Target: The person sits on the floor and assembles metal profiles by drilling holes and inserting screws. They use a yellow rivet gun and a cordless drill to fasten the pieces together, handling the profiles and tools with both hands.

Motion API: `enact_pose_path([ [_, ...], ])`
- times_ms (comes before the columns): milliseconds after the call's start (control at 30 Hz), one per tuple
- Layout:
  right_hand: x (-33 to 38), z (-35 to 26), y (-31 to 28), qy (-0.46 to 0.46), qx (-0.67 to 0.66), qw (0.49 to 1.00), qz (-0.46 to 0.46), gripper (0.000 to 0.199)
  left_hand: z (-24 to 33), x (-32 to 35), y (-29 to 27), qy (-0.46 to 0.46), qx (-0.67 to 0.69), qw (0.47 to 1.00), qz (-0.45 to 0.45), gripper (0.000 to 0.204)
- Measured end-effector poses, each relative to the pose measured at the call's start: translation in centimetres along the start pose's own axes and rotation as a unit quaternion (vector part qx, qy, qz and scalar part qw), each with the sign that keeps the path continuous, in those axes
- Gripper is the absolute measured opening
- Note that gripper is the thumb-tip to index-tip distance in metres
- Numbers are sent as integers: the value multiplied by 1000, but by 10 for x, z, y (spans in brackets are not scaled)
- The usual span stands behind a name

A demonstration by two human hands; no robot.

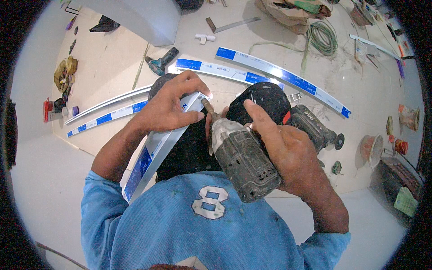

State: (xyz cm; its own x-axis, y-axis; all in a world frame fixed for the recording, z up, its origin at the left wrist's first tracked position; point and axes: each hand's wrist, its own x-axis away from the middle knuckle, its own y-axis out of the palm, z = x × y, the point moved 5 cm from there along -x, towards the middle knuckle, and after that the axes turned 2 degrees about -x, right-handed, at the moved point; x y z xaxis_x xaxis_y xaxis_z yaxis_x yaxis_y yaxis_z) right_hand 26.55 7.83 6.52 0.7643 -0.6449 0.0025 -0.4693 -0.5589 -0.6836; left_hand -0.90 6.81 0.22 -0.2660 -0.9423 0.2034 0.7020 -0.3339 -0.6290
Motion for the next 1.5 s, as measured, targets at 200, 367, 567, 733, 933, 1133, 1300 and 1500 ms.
enact_pose_path([
  [200, -3, 0, -2, 76, -31, 996, -33, 94, 1, 0, 0, 20, 18, 1000, 3, 46],
  [367, -2, 0, 0, 84, -33, 995, -31, 96, -3, -1, 1, 23, 23, 999, -9, 45],
  [567, 6, 3, 0, 113, -127, 985, -6, 99, -1, -1, -2, 0, 21, 1000, 15, 45],
  [733, 4, -1, -5, 99, -95, 991, 8, 97, -1, 0, -2, 7, 35, 999, 9, 45],
  [933, 1, 11, -11, 93, -136, 986, -8, 96, -2, 1, -1, 12, 30, 999, 6, 44],
  [1133, 1, 6, -7, 92, -153, 984, 0, 92, -1, 3, -2, 19, 19, 999, 21, 45],
  [1300, 6, 2, -2, 121, -171, 978, 13, 76, -2, 1, -3, 13, 31, 999, 12, 46],
  [1500, 25, 8, 10, 349, -244, 905, -17, 34, -2, 3, -5, 21, 37, 999, 33, 44],
])
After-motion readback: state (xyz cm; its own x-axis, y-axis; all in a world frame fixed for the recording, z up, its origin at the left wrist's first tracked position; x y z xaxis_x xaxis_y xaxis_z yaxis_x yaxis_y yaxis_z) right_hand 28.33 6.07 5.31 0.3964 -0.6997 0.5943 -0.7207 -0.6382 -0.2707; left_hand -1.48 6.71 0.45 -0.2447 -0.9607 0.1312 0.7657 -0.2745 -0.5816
